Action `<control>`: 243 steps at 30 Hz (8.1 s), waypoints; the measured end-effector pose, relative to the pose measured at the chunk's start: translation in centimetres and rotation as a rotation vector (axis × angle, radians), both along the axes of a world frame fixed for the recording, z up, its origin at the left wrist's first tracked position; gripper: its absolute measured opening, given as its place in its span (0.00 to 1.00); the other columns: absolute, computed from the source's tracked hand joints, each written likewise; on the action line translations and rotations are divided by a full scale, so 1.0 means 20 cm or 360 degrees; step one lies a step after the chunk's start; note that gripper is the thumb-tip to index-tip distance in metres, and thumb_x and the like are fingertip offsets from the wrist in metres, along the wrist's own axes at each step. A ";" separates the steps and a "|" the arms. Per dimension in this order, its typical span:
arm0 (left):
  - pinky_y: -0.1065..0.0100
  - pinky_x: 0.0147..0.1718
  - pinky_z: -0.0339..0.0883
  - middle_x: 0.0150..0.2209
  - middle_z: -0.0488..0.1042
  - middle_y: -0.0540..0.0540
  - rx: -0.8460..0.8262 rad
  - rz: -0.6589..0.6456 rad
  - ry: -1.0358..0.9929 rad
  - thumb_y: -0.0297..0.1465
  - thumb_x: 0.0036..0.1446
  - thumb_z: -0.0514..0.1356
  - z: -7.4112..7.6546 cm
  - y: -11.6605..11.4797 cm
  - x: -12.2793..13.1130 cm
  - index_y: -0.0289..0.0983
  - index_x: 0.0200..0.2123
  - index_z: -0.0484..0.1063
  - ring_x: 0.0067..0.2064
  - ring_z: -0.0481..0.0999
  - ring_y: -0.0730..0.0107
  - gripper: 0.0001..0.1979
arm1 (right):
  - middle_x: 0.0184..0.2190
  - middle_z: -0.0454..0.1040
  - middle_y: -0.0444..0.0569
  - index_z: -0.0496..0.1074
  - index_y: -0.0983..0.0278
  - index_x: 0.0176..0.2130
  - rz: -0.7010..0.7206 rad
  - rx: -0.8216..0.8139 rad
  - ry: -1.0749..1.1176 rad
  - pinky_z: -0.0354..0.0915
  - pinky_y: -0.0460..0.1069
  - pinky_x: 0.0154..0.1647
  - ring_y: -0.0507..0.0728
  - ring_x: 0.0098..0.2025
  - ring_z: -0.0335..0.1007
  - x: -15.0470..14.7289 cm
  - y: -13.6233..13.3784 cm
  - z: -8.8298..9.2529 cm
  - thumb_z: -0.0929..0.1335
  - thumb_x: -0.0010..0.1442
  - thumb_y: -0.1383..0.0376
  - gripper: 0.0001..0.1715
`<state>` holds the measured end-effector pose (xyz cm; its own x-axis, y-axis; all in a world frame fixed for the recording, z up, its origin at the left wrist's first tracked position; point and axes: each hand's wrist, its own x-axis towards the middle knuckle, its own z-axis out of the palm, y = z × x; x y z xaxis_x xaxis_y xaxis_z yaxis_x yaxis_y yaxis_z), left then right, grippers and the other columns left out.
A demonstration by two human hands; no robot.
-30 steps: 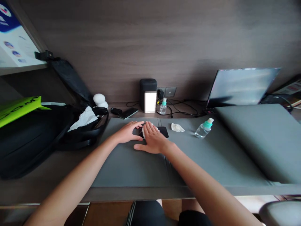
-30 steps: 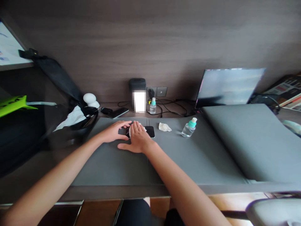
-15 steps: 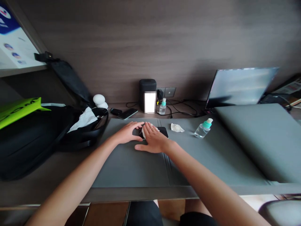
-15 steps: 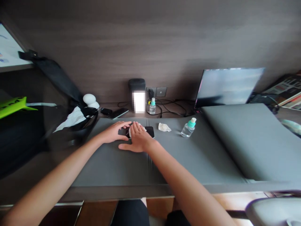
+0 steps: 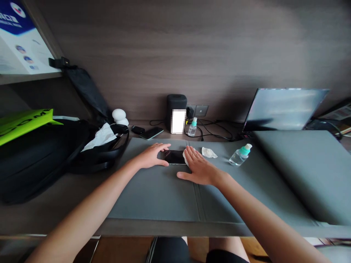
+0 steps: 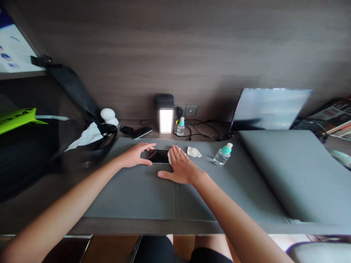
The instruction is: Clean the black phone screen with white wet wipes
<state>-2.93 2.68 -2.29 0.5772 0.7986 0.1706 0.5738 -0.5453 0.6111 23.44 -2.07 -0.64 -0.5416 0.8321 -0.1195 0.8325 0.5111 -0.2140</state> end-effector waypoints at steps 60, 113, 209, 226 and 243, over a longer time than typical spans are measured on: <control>0.54 0.59 0.60 0.55 0.71 0.42 -0.0123 -0.0036 -0.0174 0.35 0.49 0.71 -0.04 0.01 -0.03 0.45 0.64 0.59 0.57 0.69 0.57 0.41 | 0.70 0.31 0.66 0.39 0.80 0.70 0.0150 -0.0052 0.0074 0.36 0.64 0.70 0.70 0.72 0.23 -0.13 -0.09 0.01 0.52 0.57 0.30 0.67; 0.53 0.58 0.61 0.54 0.70 0.43 -0.0030 -0.0017 -0.0099 0.37 0.50 0.70 -0.02 0.01 -0.03 0.45 0.64 0.59 0.55 0.70 0.56 0.39 | 0.70 0.39 0.68 0.43 0.82 0.69 0.0025 0.0130 0.0071 0.39 0.65 0.70 0.72 0.72 0.30 -0.17 0.03 -0.01 0.51 0.56 0.29 0.68; 0.52 0.59 0.60 0.54 0.70 0.43 -0.0078 0.0015 -0.0038 0.36 0.50 0.69 0.01 -0.02 -0.02 0.47 0.64 0.59 0.56 0.69 0.56 0.39 | 0.41 0.73 0.53 0.75 0.64 0.41 0.0123 0.0606 0.0464 0.64 0.53 0.49 0.59 0.44 0.66 -0.14 0.03 0.00 0.62 0.69 0.65 0.12; 0.53 0.58 0.60 0.55 0.70 0.43 -0.0097 0.0036 -0.0042 0.36 0.49 0.70 0.00 -0.02 -0.01 0.45 0.64 0.59 0.56 0.69 0.56 0.40 | 0.35 0.72 0.50 0.75 0.64 0.34 0.0151 0.0592 0.0456 0.62 0.50 0.44 0.56 0.40 0.66 -0.18 0.06 -0.01 0.63 0.69 0.68 0.14; 0.54 0.58 0.60 0.55 0.70 0.43 -0.0080 0.0041 -0.0035 0.37 0.48 0.70 0.00 -0.02 -0.01 0.45 0.64 0.60 0.57 0.68 0.55 0.40 | 0.34 0.69 0.48 0.72 0.65 0.33 0.0266 0.0472 0.0414 0.61 0.48 0.44 0.54 0.38 0.65 -0.29 0.12 0.01 0.64 0.67 0.70 0.12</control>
